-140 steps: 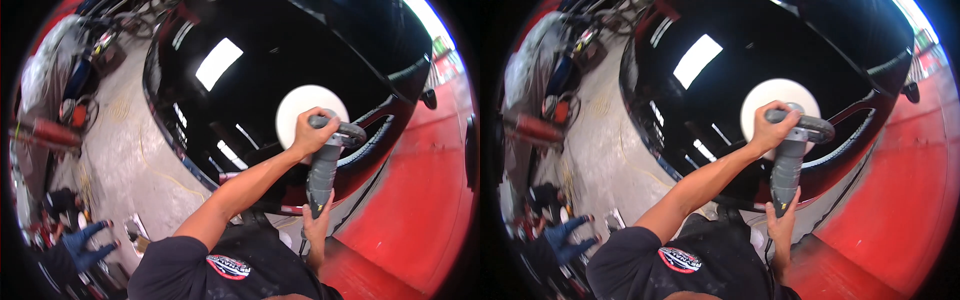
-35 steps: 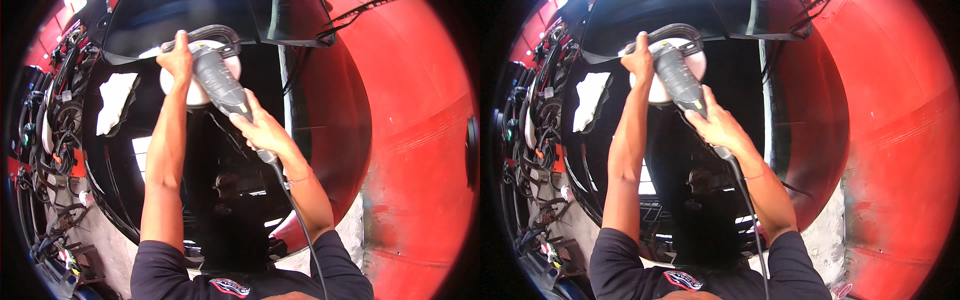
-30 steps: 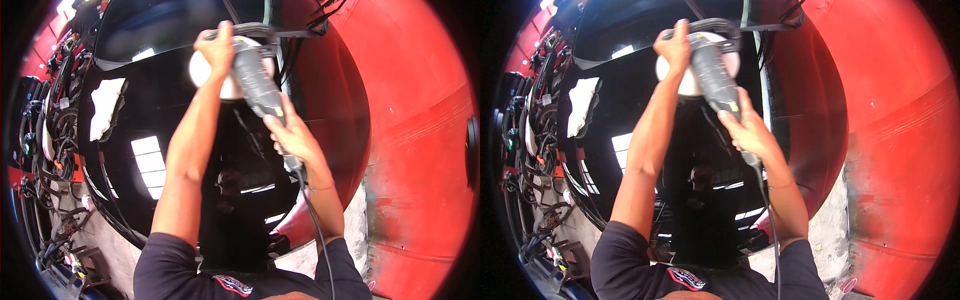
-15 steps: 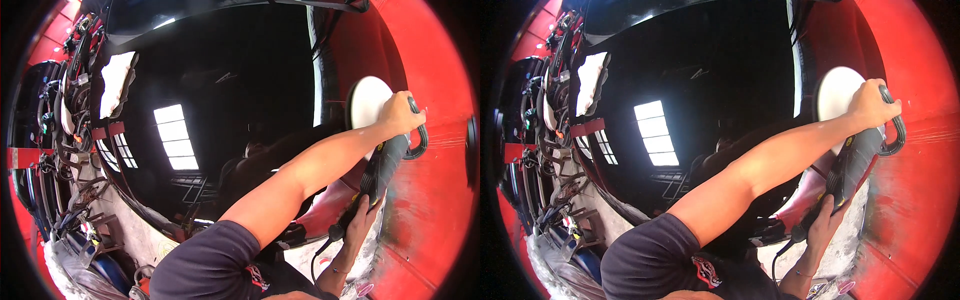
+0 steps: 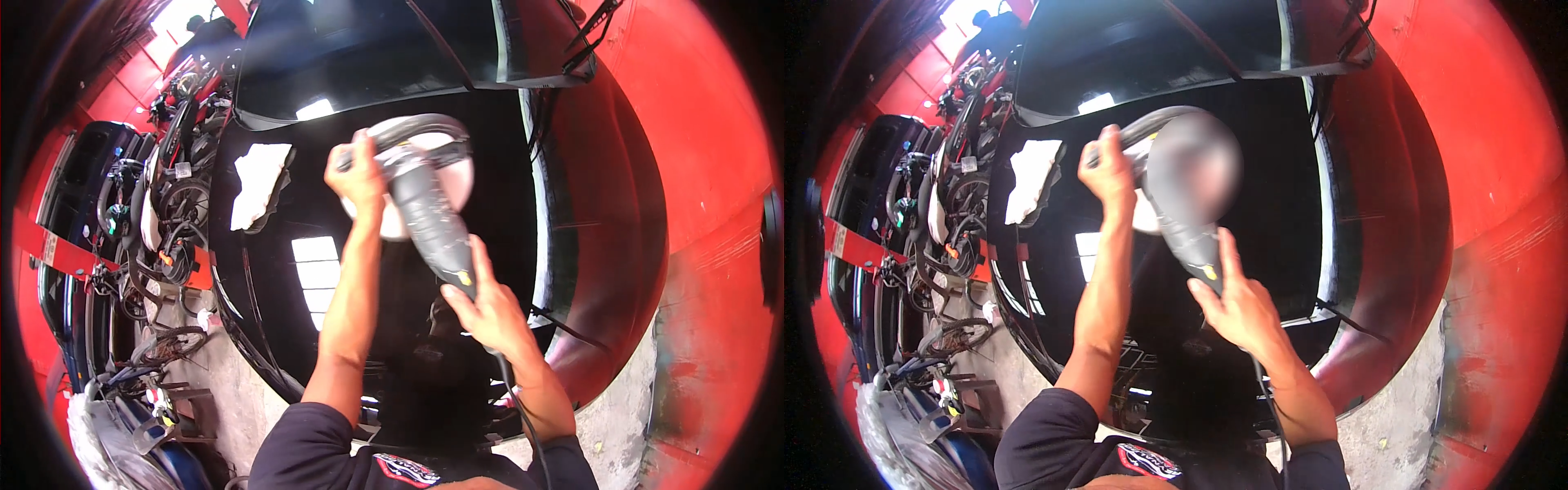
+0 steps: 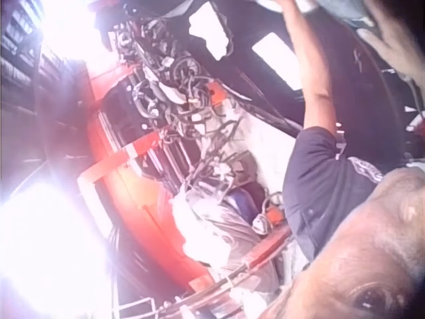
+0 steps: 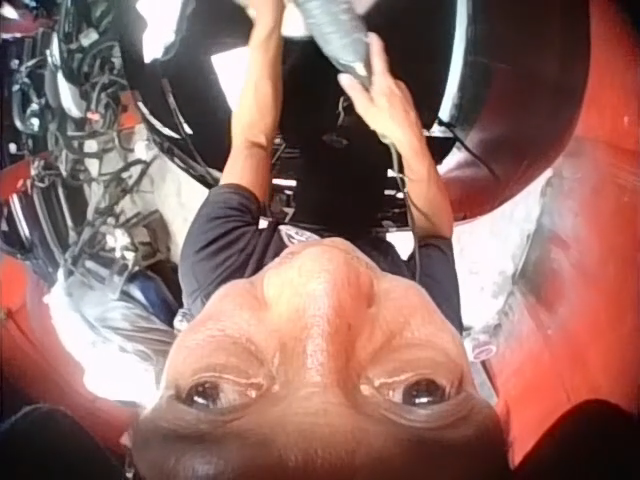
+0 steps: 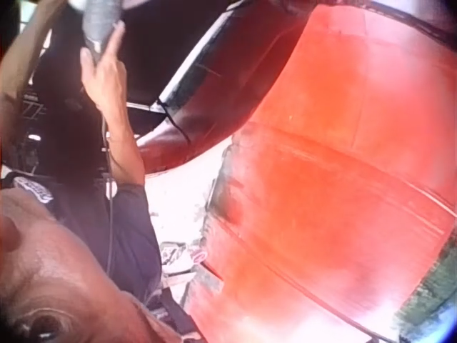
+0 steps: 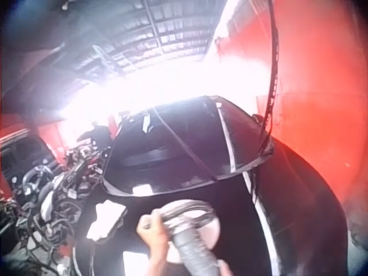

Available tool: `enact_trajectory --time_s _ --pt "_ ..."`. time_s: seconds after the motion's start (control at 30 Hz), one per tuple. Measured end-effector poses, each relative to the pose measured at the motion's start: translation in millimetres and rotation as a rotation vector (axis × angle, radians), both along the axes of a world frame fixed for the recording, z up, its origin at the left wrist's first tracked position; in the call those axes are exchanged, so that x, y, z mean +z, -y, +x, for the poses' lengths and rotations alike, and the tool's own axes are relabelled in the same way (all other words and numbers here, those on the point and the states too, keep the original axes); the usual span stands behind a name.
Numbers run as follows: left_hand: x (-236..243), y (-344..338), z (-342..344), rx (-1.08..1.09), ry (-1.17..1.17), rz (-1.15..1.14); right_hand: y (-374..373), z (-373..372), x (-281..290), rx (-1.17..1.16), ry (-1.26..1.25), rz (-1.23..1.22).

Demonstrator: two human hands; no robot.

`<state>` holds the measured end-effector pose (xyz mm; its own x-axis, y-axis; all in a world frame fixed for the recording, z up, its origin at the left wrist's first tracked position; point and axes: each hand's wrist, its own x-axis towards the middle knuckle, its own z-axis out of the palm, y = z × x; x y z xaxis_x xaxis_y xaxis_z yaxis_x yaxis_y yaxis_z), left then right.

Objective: Buffering the hood of a black car with a power buffer.

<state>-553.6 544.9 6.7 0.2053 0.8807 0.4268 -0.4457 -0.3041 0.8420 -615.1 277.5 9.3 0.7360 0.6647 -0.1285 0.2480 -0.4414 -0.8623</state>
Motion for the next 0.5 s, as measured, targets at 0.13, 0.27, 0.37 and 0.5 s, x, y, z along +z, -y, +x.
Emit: enact_trajectory --time_s 0.13,0.27,0.37,0.5 --pt "-6.6 -63.1 -62.0 0.205 0.014 -0.077 -45.1 -0.9 2.4 0.211 0.000 -0.015" --pt "-14.5 -75.4 -112.4 0.415 -0.001 -0.102 -55.0 1.5 -3.0 0.389 0.075 0.031" --pt "-17.3 -52.7 -136.5 0.406 0.078 -0.113 -39.0 7.2 -7.8 0.498 0.116 0.041" --pt "-9.4 -10.0 -107.0 0.427 0.078 -0.129 3.8 13.7 -4.8 0.478 0.025 -0.009"
